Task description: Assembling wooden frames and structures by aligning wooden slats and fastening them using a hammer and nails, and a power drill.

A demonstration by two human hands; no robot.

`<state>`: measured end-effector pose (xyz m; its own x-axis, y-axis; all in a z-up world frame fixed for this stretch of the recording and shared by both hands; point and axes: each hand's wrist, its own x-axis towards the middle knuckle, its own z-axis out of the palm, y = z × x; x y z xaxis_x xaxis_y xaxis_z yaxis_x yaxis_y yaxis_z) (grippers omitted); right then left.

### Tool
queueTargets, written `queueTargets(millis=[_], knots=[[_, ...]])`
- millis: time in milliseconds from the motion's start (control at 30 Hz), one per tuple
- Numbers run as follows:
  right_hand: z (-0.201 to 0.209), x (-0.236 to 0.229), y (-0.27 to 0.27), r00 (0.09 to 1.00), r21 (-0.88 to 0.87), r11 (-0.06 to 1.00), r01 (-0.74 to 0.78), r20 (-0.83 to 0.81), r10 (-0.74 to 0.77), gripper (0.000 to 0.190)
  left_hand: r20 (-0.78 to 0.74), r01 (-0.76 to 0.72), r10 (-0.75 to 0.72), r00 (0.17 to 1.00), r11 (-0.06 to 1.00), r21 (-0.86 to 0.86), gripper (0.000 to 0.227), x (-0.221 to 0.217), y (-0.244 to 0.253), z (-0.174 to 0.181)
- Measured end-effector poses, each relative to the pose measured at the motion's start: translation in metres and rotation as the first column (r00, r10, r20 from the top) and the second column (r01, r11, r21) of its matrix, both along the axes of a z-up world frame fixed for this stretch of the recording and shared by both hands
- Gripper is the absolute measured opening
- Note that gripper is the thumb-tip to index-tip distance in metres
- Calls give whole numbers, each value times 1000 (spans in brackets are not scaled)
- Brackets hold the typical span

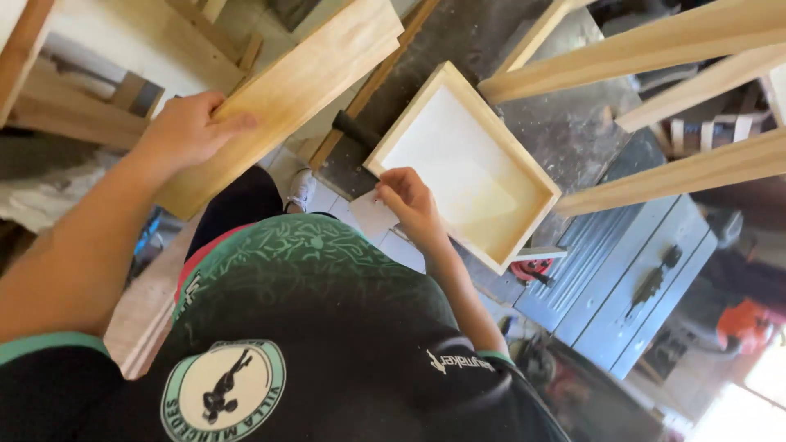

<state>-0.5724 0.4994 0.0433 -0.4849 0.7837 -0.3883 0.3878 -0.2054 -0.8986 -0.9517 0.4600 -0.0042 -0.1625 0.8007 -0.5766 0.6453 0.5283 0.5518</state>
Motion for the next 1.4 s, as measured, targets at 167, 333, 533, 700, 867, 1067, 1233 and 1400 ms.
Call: queueTargets(millis=[167,333,533,700,867,1067,1233,1400], knots=[[6,-18,-7,941,-93,951,296,198,-274,22,61,220,-218,974,974,-45,72,-9,123,-22],[5,-57,-13,753,-125,744,656,181,-633,28,155,478,-465,872,877,-57,68,0,233,-10],[17,-96,-15,793,-7,798,602,124,-597,27,74,572,-568,819,819,-49,63,23,315,-15],[-10,-80,-42,691,-14,693,721,89,-717,24,52,644,-643,764,757,-113,81,51,340,1],[-6,-93,-50,537,65,545,836,112,-836,16,59,703,-701,711,708,-71,65,75,384,34],[-26,-123,-28,325,-69,317,946,230,-918,23,87,777,-775,625,610,-153,87,97,475,-48],[-22,-154,24,274,-175,241,955,198,-941,30,160,875,-862,481,460,-152,81,111,535,-78],[-20,-163,69,283,-155,256,954,190,-940,28,196,917,-897,396,377,-130,79,125,576,-131]])
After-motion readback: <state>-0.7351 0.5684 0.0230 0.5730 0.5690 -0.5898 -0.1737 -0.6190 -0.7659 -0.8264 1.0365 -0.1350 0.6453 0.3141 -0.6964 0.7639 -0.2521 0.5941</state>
